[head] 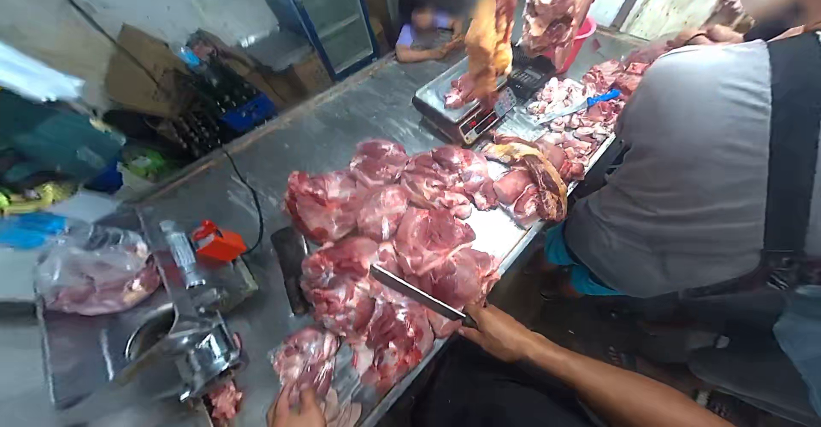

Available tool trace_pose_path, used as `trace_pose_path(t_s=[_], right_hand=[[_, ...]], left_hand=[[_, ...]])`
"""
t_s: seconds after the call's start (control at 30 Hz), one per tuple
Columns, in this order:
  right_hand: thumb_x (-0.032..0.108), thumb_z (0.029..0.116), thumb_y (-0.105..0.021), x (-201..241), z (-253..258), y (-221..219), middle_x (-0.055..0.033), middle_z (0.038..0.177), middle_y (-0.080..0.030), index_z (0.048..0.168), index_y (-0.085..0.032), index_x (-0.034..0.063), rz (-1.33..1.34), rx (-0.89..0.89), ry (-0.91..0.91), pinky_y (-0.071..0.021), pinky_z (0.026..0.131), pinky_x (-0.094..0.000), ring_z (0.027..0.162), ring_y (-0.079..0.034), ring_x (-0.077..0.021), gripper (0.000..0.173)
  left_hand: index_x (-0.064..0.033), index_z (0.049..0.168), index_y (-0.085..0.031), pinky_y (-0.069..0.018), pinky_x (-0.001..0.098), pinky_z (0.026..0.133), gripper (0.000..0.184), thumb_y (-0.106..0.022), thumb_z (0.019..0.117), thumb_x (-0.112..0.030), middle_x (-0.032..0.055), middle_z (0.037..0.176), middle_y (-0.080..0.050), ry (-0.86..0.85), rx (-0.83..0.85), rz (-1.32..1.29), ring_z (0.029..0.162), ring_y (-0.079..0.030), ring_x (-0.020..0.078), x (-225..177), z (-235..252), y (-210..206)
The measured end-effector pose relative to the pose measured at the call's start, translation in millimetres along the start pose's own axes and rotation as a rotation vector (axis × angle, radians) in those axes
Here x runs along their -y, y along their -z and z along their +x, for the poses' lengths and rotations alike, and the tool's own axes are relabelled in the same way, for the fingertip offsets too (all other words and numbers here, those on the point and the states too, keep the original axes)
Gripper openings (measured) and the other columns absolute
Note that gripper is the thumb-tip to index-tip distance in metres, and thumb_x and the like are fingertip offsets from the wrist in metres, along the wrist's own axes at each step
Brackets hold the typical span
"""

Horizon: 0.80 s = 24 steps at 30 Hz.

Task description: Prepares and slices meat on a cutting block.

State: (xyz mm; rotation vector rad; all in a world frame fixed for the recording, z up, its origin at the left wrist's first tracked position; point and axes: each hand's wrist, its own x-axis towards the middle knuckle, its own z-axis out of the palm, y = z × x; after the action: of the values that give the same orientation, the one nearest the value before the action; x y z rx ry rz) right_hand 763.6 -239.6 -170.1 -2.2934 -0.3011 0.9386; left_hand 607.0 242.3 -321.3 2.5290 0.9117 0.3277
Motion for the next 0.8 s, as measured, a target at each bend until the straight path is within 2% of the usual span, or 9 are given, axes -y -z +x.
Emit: trace_pose_path(t_s=[0.13,0.2,0.27,0.33,0.43,0.5,0.6,0.7,0.8], right_hand=[[0.054,0.0985,-0.06,-8.2,1.7,-18.5,-0.0069,0.089,-0.071,0.121,-0.065,0.0173,-0.029,-0.048,-0.006,-0.0593,0.078,-0.0516,0.083,-0.071,-0.0242,0.043],[0.051,0.0973,-0.063,-20.1,-0.3,-24.8,-0.0052,0.085,-0.071,0.122,-0.066,0.0176,-0.046,-0.12,0.037,-0.0603,0.074,-0.0508,0.076,-0.071,-0.0224,0.041],[0.048,0.0965,-0.066,-33.4,-3.1,-27.8,-0.006,0.081,-0.072,0.124,-0.067,0.0146,-0.081,-0.218,0.135,-0.0609,0.068,-0.0515,0.071,-0.071,-0.0227,0.043],[0.042,0.0946,-0.071,-41.7,-0.8,-25.6,-0.011,0.09,-0.074,0.128,-0.066,0.0078,-0.101,-0.253,0.271,-0.0617,0.074,-0.0537,0.079,-0.073,-0.0253,0.048],[0.029,0.0958,-0.072,-31.2,8.7,-3.6,-0.0172,0.111,-0.072,0.132,-0.059,-0.0053,-0.077,-0.059,0.371,-0.0578,0.097,-0.046,0.103,-0.071,-0.0233,0.052],[0.027,0.0962,-0.072,-11.4,22.6,12.3,-0.019,0.108,-0.071,0.129,-0.059,-0.0097,-0.106,0.099,0.354,-0.0572,0.093,-0.0434,0.097,-0.07,-0.0222,0.051],[0.04,0.0947,-0.072,11.3,45.6,37.4,-0.0101,0.109,-0.072,0.134,-0.058,-0.0009,-0.261,0.3,0.298,-0.0593,0.091,-0.0372,0.095,-0.071,-0.0145,0.059],[0.041,0.096,-0.07,7.1,100.6,42.1,-0.0186,0.109,-0.07,0.137,-0.054,-0.0036,-0.426,0.423,0.377,-0.0581,0.087,-0.0507,0.089,-0.071,-0.0261,0.063],[0.053,0.0936,-0.069,-5.1,153.5,19.2,-0.0153,0.097,-0.07,0.135,-0.055,0.0036,-0.495,0.41,0.484,-0.0598,0.072,-0.0563,0.075,-0.069,-0.027,0.065]], left_hand=[[-0.0063,0.102,-0.075,-0.0554,0.0536,0.096,0.029,-0.059,0.1007,-0.031,0.013,0.11,-0.072,0.095,-0.06,-0.116,0.105,-0.069,0.0271,-40.0,12.3,14.3],[-0.0014,0.114,-0.07,-0.058,0.0551,0.087,0.027,-0.057,0.1028,-0.022,0.0168,0.102,-0.072,0.147,-0.038,-0.207,0.093,-0.071,0.0289,-76.1,2.4,38.6],[-0.0004,0.134,-0.061,-0.0582,0.0501,0.092,0.035,-0.058,0.1003,-0.011,0.019,0.113,-0.071,0.183,-0.002,-0.278,0.101,-0.071,0.0282,-120.2,-8.7,66.7],[-0.0028,0.137,-0.062,-0.0532,0.0496,0.104,0.04,-0.065,0.0975,-0.011,0.0194,0.128,-0.067,0.23,0.043,-0.249,0.117,-0.066,0.0299,-144.9,-17.0,79.6],[-0.0111,0.14,-0.061,-0.0522,0.0491,0.107,0.047,-0.067,0.0938,-0.012,0.015,0.144,-0.057,0.305,0.081,-0.221,0.129,-0.059,0.0286,-141.0,-43.6,68.8],[-0.0129,0.141,-0.061,-0.0529,0.0494,0.106,0.047,-0.068,0.0943,-0.014,0.0145,0.146,-0.056,0.375,0.008,-0.262,0.129,-0.059,0.0281,-144.3,-68.6,65.9],[-0.0141,0.146,-0.056,-0.0556,0.045,0.103,0.05,-0.064,0.0971,-0.016,0.0134,0.147,-0.054,0.62,-0.137,-0.355,0.125,-0.061,0.0257,-154.7,-136.3,69.7],[-0.0152,0.151,-0.05,-0.0569,0.0427,0.1,0.053,-0.062,0.099,-0.02,0.0143,0.15,-0.051,0.899,-0.182,-0.366,0.123,-0.063,0.0253,-166.7,-237.6,61.9],[-0.0165,0.151,-0.051,-0.0563,0.0456,0.101,0.057,-0.065,0.0963,-0.024,0.0139,0.147,-0.054,1.161,-0.272,-0.314,0.125,-0.062,0.0258,-166.8,-367.8,50.7]])
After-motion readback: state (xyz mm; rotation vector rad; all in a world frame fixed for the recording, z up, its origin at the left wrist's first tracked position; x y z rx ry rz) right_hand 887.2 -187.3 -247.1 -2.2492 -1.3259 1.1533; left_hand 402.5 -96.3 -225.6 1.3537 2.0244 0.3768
